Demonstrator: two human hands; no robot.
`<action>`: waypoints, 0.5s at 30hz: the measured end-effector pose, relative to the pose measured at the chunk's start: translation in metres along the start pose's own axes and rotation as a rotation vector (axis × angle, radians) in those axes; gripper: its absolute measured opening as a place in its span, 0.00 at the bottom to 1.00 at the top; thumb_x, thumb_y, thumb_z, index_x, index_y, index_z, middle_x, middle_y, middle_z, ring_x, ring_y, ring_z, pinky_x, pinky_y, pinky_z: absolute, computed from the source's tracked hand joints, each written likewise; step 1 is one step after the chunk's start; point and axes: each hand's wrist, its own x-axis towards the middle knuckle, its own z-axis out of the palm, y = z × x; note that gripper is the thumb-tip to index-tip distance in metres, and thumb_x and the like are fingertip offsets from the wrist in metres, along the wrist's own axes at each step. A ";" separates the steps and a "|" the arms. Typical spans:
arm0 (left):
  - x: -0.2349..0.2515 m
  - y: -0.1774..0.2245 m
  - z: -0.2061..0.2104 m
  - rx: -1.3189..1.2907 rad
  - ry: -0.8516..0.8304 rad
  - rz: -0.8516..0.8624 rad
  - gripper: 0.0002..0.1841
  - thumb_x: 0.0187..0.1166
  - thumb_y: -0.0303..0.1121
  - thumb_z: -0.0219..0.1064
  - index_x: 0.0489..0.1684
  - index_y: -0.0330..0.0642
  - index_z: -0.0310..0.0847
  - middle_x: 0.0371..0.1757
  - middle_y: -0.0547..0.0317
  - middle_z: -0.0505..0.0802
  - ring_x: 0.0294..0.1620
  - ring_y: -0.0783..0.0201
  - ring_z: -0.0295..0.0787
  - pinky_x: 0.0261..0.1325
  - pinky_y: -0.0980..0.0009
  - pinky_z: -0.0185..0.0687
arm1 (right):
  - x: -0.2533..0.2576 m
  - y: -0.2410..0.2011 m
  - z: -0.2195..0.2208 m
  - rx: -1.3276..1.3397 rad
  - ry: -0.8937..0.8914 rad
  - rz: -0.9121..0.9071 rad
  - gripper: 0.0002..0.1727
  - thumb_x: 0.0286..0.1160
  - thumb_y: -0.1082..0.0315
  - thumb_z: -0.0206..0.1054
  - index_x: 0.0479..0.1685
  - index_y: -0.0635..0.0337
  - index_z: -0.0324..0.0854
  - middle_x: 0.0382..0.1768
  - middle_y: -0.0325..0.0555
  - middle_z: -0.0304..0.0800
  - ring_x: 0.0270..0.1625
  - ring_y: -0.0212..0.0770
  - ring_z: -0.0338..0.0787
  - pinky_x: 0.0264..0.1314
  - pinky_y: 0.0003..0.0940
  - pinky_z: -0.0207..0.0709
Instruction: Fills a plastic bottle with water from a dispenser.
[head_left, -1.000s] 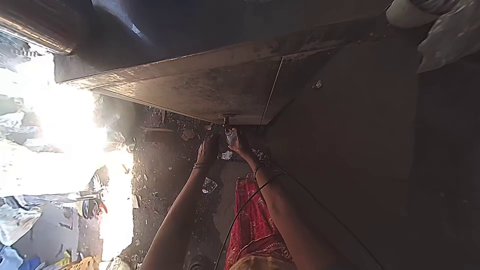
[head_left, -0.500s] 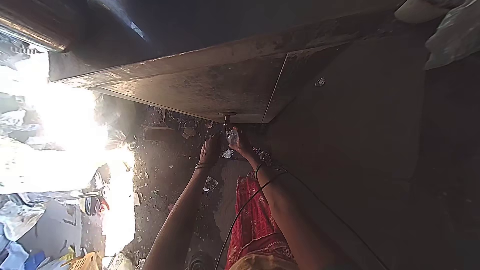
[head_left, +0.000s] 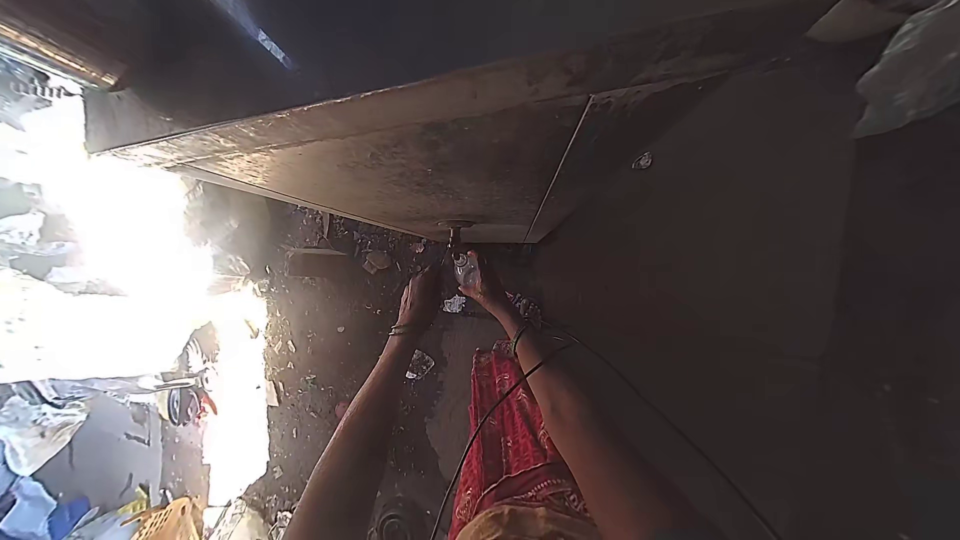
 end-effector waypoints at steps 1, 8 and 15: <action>0.000 0.000 0.000 -0.004 0.000 -0.001 0.16 0.93 0.34 0.51 0.67 0.43 0.82 0.48 0.46 0.93 0.52 0.46 0.91 0.62 0.42 0.82 | 0.000 0.000 0.000 -0.006 -0.001 -0.003 0.56 0.41 0.70 0.91 0.83 0.67 0.66 0.79 0.69 0.71 0.80 0.65 0.75 0.81 0.57 0.71; -0.001 0.001 0.002 -0.014 0.011 -0.012 0.16 0.93 0.34 0.51 0.68 0.42 0.81 0.49 0.46 0.93 0.51 0.46 0.91 0.61 0.42 0.82 | 0.003 -0.001 0.002 -0.025 0.001 0.002 0.56 0.42 0.69 0.91 0.83 0.66 0.66 0.76 0.71 0.74 0.79 0.68 0.75 0.81 0.59 0.70; -0.003 0.001 0.002 -0.025 0.020 -0.002 0.17 0.93 0.33 0.50 0.69 0.42 0.81 0.49 0.46 0.94 0.51 0.46 0.91 0.61 0.42 0.82 | 0.005 0.001 0.005 -0.011 0.001 -0.012 0.56 0.43 0.69 0.91 0.83 0.66 0.66 0.77 0.71 0.74 0.79 0.68 0.75 0.81 0.59 0.70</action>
